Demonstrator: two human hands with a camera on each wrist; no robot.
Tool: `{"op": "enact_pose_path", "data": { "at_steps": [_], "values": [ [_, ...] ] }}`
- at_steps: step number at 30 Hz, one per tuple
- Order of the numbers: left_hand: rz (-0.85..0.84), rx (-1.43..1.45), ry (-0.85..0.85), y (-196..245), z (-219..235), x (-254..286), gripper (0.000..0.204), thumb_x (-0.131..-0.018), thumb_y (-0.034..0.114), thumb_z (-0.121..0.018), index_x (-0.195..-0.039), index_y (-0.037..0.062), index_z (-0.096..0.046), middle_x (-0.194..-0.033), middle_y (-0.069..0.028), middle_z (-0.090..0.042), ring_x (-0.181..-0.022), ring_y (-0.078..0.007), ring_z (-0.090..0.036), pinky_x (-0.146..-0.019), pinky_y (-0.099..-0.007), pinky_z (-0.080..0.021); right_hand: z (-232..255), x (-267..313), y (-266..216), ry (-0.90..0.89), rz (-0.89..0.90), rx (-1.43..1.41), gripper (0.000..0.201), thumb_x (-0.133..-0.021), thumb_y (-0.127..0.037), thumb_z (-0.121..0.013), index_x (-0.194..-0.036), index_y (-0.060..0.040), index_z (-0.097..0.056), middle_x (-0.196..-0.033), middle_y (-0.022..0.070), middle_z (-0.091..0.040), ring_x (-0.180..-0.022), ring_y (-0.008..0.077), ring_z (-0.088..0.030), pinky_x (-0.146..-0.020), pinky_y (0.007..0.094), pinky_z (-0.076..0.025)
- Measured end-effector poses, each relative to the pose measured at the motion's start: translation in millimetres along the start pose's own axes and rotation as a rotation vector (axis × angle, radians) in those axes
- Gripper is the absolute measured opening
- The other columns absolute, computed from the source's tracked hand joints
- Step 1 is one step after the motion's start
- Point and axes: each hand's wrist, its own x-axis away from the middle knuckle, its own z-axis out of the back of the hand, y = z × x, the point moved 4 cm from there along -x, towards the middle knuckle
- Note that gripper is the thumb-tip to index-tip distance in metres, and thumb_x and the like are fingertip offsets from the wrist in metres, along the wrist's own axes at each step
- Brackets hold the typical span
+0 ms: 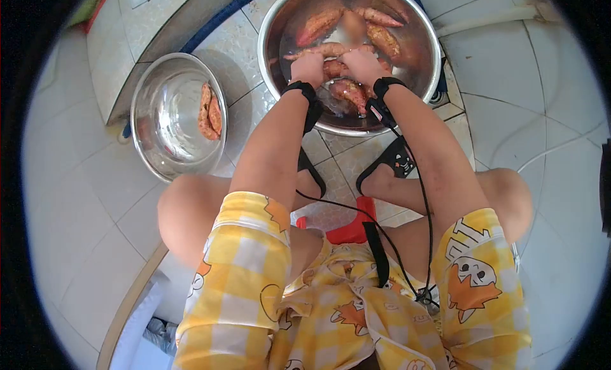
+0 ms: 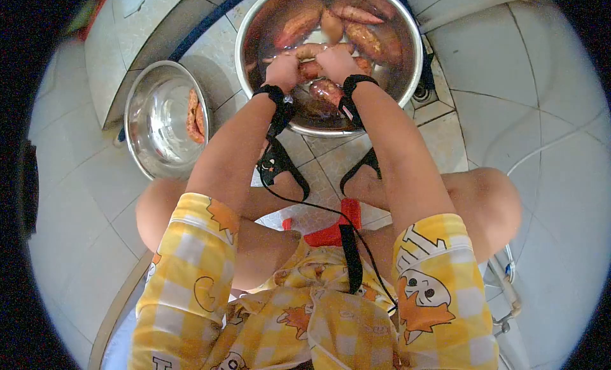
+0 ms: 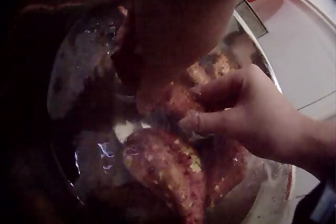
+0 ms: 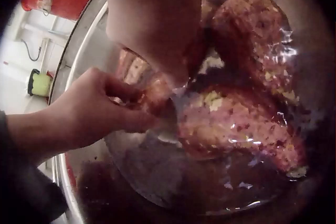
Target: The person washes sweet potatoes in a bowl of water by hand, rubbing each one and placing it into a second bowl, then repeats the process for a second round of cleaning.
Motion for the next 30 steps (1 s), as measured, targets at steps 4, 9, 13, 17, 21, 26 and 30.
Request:
{"op": "enact_pose_path", "data": {
  "at_steps": [4,9,13,17,21,26,30],
  "values": [
    [0.001,-0.017,0.043,4.1,30.1,8.5,0.03,-0.07,0.027,-0.065,-0.086,0.0028,-0.062,-0.088,-0.0187,-0.061,-0.083,-0.0318,-0.06,-0.072,-0.04,-0.049,27.2,1.4,-3.1,0.034,-0.028,0.05,0.018,-0.07,-0.017,-0.061,-0.08,-0.0014,-0.062,-0.078,0.0175,-0.061,-0.076,0.031,-0.061,-0.064,0.0388,-0.05],
    [-0.031,-0.04,0.069,17.6,78.3,26.7,0.039,-0.058,0.026,-0.076,-0.087,0.0022,-0.062,-0.088,-0.0178,-0.061,-0.083,-0.0316,-0.06,-0.071,-0.0385,-0.05,71.4,6.6,-17.9,0.062,-0.025,0.106,0.016,-0.07,-0.015,-0.06,-0.078,-0.0013,-0.061,-0.078,0.0182,-0.061,-0.076,0.0318,-0.061,-0.066,0.0394,-0.05],
    [-0.021,-0.061,0.137,17.0,95.2,32.0,0.04,-0.058,0.028,-0.076,-0.087,0.0027,-0.062,-0.089,-0.0165,-0.062,-0.083,-0.0313,-0.06,-0.071,-0.0382,-0.05,88.3,4.4,-24.1,0.104,0.013,0.073,0.02,-0.068,-0.018,-0.063,-0.079,-0.0017,-0.062,-0.078,0.0178,-0.061,-0.077,0.0316,-0.06,-0.068,0.04,-0.049],
    [0.0,-0.049,0.119,10.4,93.7,32.7,0.042,-0.058,0.029,-0.075,-0.088,0.0031,-0.062,-0.089,-0.0157,-0.062,-0.083,-0.0312,-0.06,-0.072,-0.0381,-0.05,92.6,2.6,-32.9,0.109,0.016,0.062,0.021,-0.067,-0.019,-0.066,-0.079,-0.0019,-0.062,-0.078,0.0176,-0.061,-0.076,0.0314,-0.061,-0.068,0.0396,-0.049],
    [-0.003,-0.056,0.077,4.3,76.7,29.4,0.042,-0.059,0.03,-0.075,-0.088,0.003,-0.062,-0.09,-0.0157,-0.062,-0.083,-0.0309,-0.06,-0.072,-0.0383,-0.05,67.9,-2.0,-27.5,0.086,0.026,0.071,0.022,-0.067,-0.02,-0.067,-0.079,-0.0022,-0.062,-0.079,0.0171,-0.062,-0.075,0.0316,-0.061,-0.067,0.0394,-0.049],
    [-0.007,-0.014,0.015,-1.2,39.8,17.5,0.036,-0.064,0.028,-0.071,-0.09,0.0034,-0.062,-0.089,-0.0161,-0.062,-0.084,-0.0316,-0.06,-0.072,-0.0397,-0.05,23.1,-8.4,-10.4,0.025,-0.019,0.086,0.018,-0.068,-0.017,-0.063,-0.079,-0.0023,-0.063,-0.079,0.0169,-0.062,-0.073,0.0319,-0.061,-0.066,0.0401,-0.049],
    [-0.004,-0.054,0.046,-5.6,6.6,1.6,0.036,-0.063,0.016,-0.07,-0.096,0.0062,-0.059,-0.096,-0.0151,-0.06,-0.09,-0.0279,-0.059,-0.076,-0.0375,-0.049,-3.2,-7.0,-2.9,0.033,0.017,0.098,0.015,-0.069,-0.015,-0.059,-0.077,-0.0027,-0.063,-0.078,0.0162,-0.061,-0.076,0.0304,-0.061,-0.066,0.0408,-0.049]
  ]
}}
